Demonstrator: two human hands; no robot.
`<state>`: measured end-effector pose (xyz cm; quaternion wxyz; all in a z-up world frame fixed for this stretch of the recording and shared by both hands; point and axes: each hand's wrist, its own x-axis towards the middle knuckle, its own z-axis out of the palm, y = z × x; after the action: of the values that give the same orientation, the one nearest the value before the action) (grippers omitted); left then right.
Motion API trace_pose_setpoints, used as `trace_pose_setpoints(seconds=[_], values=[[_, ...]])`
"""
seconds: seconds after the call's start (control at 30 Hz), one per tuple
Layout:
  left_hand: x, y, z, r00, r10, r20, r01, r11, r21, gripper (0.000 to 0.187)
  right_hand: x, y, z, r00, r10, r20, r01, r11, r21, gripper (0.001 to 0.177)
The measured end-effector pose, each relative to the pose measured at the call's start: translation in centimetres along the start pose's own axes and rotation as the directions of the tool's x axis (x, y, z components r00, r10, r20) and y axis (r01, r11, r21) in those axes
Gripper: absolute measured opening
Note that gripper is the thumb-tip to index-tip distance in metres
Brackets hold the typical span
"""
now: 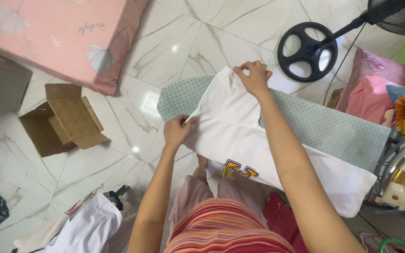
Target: The person irons a white t-shirt with a yellow logo on an ironing board. They plug in the iron, place the shirt on the board, and systematically iron the front and back, adjusting the fabric as needed.
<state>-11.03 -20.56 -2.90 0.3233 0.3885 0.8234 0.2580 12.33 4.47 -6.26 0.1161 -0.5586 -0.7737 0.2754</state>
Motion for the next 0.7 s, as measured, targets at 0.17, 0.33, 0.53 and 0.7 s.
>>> trace_pose_setpoints(seconds=[0.17,0.33,0.53,0.7], values=[[0.9,-0.1,0.3,0.986,-0.158,0.043,0.163,0.976,-0.148,0.036,1.8,-4.5,1.6,0.987,0.108,0.122,-0.101,0.993,-0.058,0.033],[1.0,-1.3,1.8,0.997,-0.012,-0.071,0.008,0.998,-0.065,0.039,-4.6,-5.9,3.4,0.925,-0.286,-0.251,0.273,0.958,-0.087,0.044],[2.1,-2.8,3.2,0.997,0.011,-0.083,-0.013,1.0,-0.023,0.042,-15.1,-5.4,3.7,0.879,-0.461,0.125,0.477,0.858,-0.188,0.088],[2.2,-2.4,2.4,0.997,-0.034,-0.062,0.035,0.999,0.026,0.04,-15.7,5.9,-1.5,0.97,-0.12,-0.212,0.044,0.942,-0.332,0.087]])
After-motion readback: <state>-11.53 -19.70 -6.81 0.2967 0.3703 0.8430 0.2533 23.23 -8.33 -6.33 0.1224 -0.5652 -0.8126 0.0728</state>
